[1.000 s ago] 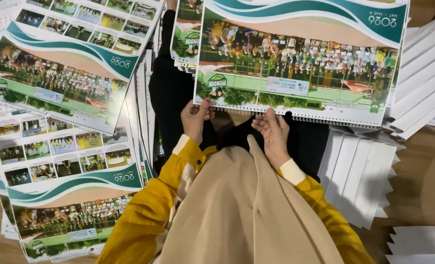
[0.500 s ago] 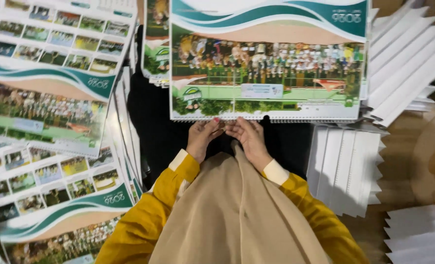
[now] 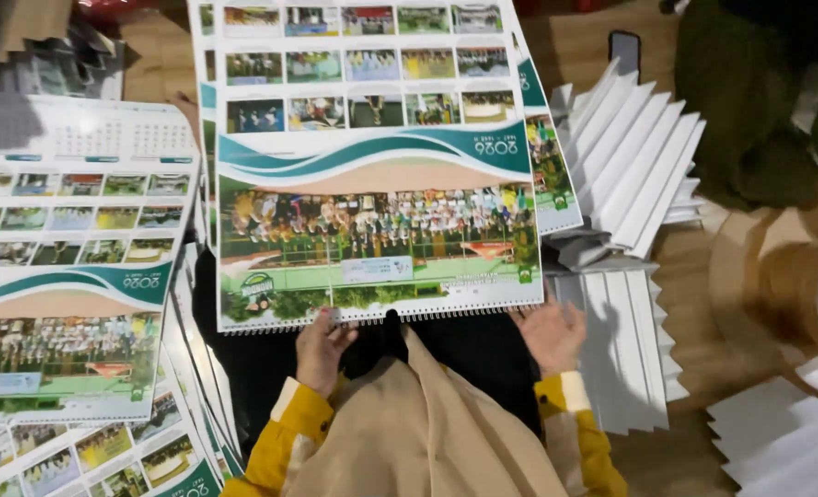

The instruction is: The person sits on the floor and assembles wall calendars by inserting metal spiral rings into the punched holes of the calendar pages. They handle the calendar sheets and rings by hand, repeatedly aligning the holes and twisting the rings to secure the pages together.

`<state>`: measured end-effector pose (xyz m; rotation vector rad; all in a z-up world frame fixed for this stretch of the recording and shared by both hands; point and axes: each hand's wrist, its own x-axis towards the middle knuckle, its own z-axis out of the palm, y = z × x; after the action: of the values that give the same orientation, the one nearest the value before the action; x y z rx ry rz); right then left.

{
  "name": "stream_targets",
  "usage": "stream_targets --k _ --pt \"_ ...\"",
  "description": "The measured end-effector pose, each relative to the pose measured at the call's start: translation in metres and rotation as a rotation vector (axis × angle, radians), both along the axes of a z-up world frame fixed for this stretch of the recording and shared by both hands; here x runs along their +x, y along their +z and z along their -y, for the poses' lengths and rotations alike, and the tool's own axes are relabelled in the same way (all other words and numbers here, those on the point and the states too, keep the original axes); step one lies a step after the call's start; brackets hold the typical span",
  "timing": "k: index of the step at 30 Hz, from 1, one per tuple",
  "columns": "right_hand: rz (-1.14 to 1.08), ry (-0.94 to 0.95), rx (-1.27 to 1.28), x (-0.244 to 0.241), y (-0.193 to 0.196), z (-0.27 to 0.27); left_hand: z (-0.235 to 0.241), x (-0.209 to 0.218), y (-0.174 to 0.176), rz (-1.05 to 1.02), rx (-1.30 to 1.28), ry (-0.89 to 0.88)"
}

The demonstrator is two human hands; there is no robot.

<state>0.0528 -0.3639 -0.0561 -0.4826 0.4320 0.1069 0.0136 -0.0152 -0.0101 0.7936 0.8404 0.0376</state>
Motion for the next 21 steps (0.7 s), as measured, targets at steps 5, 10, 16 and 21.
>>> stream_targets --k 5,10,16,21 --pt "-0.057 0.371 -0.778 0.020 0.037 -0.002 0.033 0.006 -0.051 -0.032 -0.012 -0.026" --pt "0.004 0.596 -1.154 0.023 0.060 -0.034 0.022 0.017 0.009 0.015 0.092 0.081" --pt "0.076 0.701 -0.910 -0.013 0.033 -0.113 -0.062 0.007 -0.021 0.076 0.582 0.425" --pt "0.301 1.052 -0.647 -0.031 0.047 -0.188 -0.096 -0.017 0.057 -0.189 0.210 0.368"
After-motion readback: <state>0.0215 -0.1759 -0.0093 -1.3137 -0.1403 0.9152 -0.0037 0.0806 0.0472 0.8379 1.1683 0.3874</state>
